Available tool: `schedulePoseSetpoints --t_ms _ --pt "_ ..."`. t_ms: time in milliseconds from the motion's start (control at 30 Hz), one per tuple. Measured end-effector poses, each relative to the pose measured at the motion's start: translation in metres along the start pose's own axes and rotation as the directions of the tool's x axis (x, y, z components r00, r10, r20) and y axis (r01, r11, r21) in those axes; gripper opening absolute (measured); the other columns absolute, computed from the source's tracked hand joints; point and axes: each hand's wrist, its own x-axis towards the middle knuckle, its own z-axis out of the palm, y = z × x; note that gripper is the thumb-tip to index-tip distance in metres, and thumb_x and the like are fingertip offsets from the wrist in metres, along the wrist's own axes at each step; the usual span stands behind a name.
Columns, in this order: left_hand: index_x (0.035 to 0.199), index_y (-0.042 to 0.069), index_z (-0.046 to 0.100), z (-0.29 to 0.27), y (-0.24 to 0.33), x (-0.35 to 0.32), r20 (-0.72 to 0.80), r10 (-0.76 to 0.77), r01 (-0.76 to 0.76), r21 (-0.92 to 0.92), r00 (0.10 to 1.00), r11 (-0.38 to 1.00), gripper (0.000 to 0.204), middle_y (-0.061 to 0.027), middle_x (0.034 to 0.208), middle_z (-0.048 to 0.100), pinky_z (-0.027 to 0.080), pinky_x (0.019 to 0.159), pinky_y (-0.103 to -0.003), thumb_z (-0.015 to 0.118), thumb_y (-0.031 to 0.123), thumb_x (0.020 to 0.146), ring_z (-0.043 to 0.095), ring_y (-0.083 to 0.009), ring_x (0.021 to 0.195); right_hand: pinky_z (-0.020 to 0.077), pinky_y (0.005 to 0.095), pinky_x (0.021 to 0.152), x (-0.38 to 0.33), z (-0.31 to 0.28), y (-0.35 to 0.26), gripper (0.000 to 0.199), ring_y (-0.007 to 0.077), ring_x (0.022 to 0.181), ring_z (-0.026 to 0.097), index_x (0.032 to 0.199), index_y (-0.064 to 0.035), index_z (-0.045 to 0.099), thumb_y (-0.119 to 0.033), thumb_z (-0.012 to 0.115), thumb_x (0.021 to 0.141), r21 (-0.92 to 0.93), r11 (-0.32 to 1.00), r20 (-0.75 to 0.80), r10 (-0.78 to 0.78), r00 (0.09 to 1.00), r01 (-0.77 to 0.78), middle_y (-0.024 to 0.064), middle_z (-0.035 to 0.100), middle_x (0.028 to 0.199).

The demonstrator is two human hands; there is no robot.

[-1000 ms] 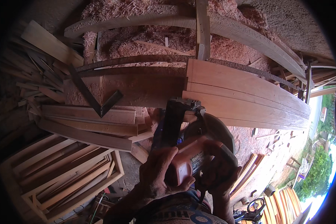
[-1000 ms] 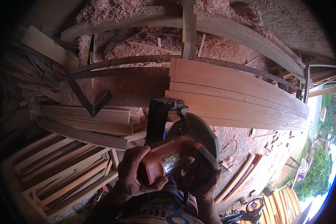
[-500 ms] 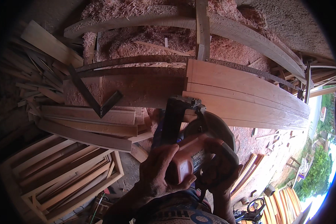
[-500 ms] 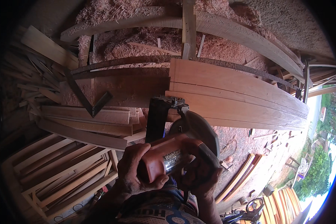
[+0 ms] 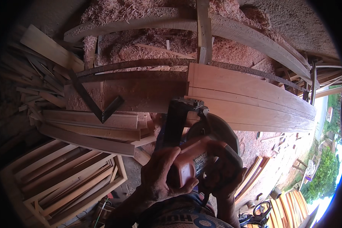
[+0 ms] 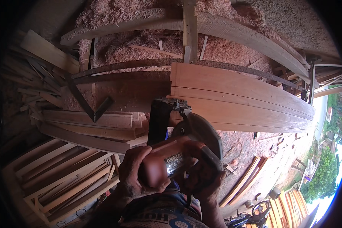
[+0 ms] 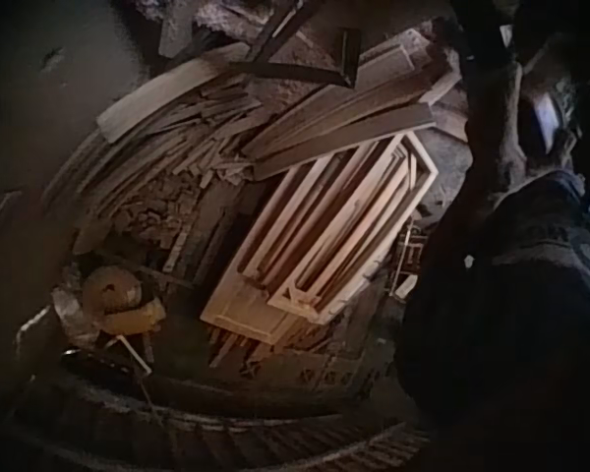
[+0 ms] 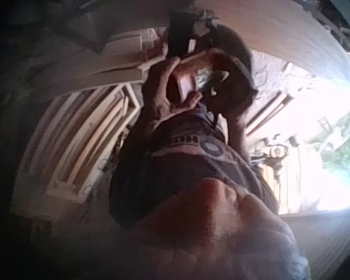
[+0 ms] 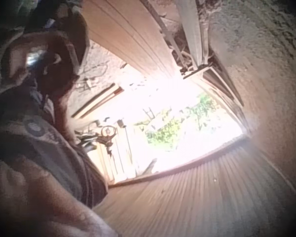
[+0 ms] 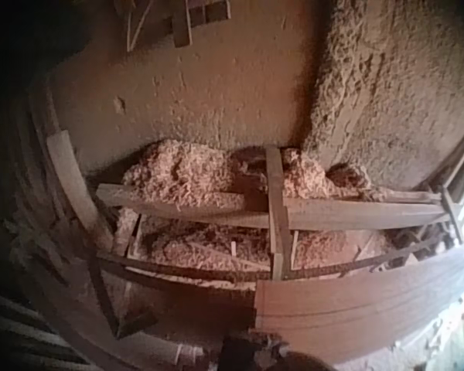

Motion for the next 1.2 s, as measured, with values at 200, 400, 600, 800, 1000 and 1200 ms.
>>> schedulePoseSetpoints --t_ms 200,400,600,800,1000,1200 --pt "0.136 -0.003 0.054 -0.002 0.001 0.008 -0.024 0.019 -0.018 0.01 1.0 1.0 0.086 -0.021 0.118 0.062 0.06 0.086 -0.04 0.092 0.039 0.071 0.067 -0.0334 0.105 0.0416 0.0274 0.054 0.007 0.023 -0.019 0.119 0.0129 0.06 0.053 0.148 0.0046 0.039 -0.094 0.034 0.082 -0.435 0.882 -0.212 0.096 0.973 -0.182 0.0032 0.053 0.08" --pt "0.136 -0.003 0.054 -0.003 0.002 0.013 -0.032 0.024 -0.023 0.005 0.999 1.0 0.085 -0.0209 0.118 0.062 0.059 0.087 -0.04 0.092 0.038 0.071 0.067 -0.0333 0.105 0.048 0.0347 0.086 0.006 0.011 -0.01 0.1 0.0198 0.101 0.059 0.145 0.0033 0.045 -0.079 0.018 0.096 -0.312 0.95 -0.112 -0.006 0.994 -0.03 0.0137 0.06 0.122" --pt "0.136 -0.003 0.053 -0.004 0.003 0.017 -0.026 0.016 -0.016 0.013 1.0 1.0 0.085 -0.0211 0.119 0.062 0.058 0.089 -0.04 0.091 0.038 0.072 0.066 -0.0331 0.107 0.049 0.0374 0.095 0.012 0.02 -0.016 0.098 0.0226 0.114 0.059 0.146 0.0023 0.046 -0.078 0.016 0.098 -0.523 0.851 -0.119 -0.009 0.993 -0.055 0.016 0.06 0.135" --pt "0.134 -0.006 0.052 -0.002 -0.003 0.015 -0.011 0.02 -0.02 0.038 1.0 0.999 0.092 -0.0233 0.12 0.061 0.054 0.091 -0.045 0.091 0.044 0.069 0.064 -0.0362 0.107 0.0527 0.0346 0.082 0.011 0.008 -0.013 0.102 0.0192 0.1 0.062 0.146 0.0029 0.045 -0.082 0.021 0.095 -0.204 0.977 -0.077 0.042 0.996 -0.056 0.0149 0.061 0.129" --pt "0.136 -0.003 0.053 -0.006 0.002 0.023 -0.028 0.01 -0.01 0.005 1.0 1.0 0.085 -0.0208 0.119 0.062 0.059 0.088 -0.04 0.091 0.038 0.073 0.066 -0.0329 0.107 0.053 0.0317 0.074 0.015 0.005 -0.015 0.105 0.0161 0.089 0.062 0.145 0.0045 0.045 -0.084 0.021 0.094 -0.206 0.977 -0.035 0.054 0.998 -0.06 0.0138 0.062 0.125" --pt "0.136 -0.003 0.054 -0.006 0.002 0.027 -0.018 0.009 -0.008 0.017 1.0 1.0 0.085 -0.0209 0.119 0.062 0.058 0.088 -0.04 0.091 0.04 0.073 0.066 -0.0329 0.107 0.0506 0.028 0.065 0.022 0.024 -0.024 0.108 0.0128 0.076 0.06 0.144 0.0056 0.046 -0.086 0.02 0.092 -0.547 0.831 -0.136 0.032 0.99 -0.102 0.0138 0.064 0.121"
